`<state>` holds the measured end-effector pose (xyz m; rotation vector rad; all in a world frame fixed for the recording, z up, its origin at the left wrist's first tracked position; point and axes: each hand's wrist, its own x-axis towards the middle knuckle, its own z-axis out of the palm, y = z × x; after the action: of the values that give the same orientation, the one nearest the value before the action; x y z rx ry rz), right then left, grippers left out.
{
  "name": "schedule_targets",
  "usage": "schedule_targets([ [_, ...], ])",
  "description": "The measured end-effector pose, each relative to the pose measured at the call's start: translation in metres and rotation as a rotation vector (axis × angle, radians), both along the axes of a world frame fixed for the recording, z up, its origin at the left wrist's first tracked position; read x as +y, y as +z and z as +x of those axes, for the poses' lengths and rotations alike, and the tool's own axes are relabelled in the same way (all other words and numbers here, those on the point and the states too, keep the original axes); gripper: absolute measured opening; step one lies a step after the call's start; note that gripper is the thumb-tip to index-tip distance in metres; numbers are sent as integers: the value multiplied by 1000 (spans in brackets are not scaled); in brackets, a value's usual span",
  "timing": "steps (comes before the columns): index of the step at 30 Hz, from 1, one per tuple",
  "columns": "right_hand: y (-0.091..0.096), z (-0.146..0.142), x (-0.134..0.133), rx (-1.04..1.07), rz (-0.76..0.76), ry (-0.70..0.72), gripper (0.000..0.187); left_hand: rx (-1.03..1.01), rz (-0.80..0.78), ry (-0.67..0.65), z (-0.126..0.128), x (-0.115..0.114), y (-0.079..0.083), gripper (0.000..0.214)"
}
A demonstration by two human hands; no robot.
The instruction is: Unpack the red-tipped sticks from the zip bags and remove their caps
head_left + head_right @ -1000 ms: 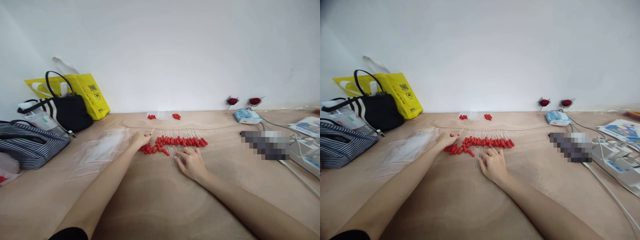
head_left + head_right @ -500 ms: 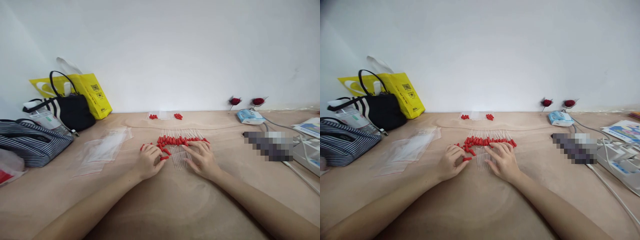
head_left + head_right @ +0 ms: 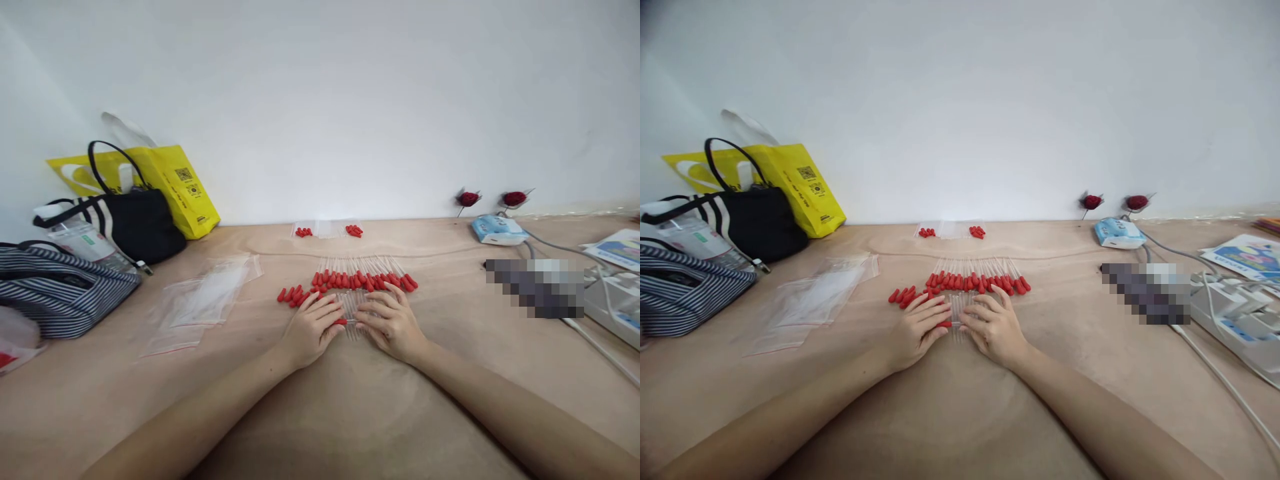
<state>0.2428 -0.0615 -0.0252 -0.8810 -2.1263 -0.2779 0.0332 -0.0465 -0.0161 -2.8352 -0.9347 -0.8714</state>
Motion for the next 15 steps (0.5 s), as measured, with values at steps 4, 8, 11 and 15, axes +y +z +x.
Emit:
schedule_targets([
  [4, 1, -2, -1, 1, -21, 16, 17, 21, -17, -15, 1, 0, -3, 22],
  [8, 2, -3, -1, -14, -62, 63, 21, 7, -17, -20, 3, 0, -1, 23],
  [11, 1, -1, -1, -27, -92, 117, 23, 0, -24, -22, 4, -1, 1, 20],
  [15, 0, 1, -3, -30, -94, 172, 25, 0, -48, -35, 3, -1, 2, 16],
])
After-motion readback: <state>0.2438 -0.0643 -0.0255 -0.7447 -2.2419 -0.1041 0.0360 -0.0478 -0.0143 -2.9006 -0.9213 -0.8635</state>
